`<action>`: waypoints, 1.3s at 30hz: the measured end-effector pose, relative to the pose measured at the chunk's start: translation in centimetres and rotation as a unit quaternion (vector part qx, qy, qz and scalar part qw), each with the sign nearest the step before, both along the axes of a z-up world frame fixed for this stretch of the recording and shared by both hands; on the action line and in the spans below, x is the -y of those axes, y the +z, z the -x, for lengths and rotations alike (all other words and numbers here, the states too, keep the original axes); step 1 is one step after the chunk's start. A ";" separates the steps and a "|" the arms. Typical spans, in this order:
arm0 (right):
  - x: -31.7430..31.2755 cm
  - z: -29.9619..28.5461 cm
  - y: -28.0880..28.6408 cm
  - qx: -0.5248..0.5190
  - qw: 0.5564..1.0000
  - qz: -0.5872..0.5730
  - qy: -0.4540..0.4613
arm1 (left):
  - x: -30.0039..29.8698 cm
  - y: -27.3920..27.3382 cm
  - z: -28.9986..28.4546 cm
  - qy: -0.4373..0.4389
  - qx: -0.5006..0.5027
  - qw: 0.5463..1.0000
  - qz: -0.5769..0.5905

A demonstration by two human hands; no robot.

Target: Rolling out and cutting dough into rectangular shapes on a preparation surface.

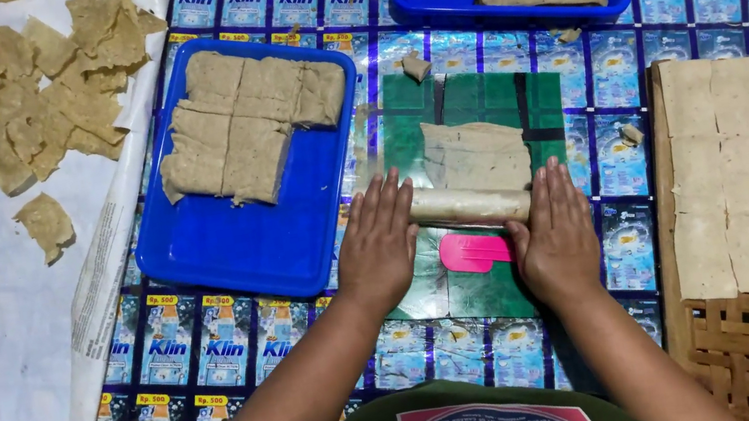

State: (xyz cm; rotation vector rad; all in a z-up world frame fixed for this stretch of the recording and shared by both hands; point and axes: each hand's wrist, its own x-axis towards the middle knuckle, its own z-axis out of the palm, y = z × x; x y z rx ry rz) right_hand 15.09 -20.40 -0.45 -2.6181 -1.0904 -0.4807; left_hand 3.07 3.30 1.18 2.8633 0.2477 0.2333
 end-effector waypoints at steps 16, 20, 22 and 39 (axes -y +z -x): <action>-4.6 -11.7 0.1 -0.103 0.992 0.030 -0.063 | -3.3 0.5 -11.9 0.053 0.060 0.996 -0.038; -6.5 -15.5 1.0 -0.162 0.982 0.049 -0.084 | -4.7 1.9 -15.6 0.075 -0.016 0.997 -0.012; -7.6 -16.9 2.0 -0.178 0.978 0.051 -0.093 | -5.4 2.8 -17.2 0.075 -0.042 0.996 0.014; -4.6 -10.6 1.6 -0.145 0.986 0.062 -0.058 | -2.5 0.8 -10.6 0.074 0.023 0.997 -0.015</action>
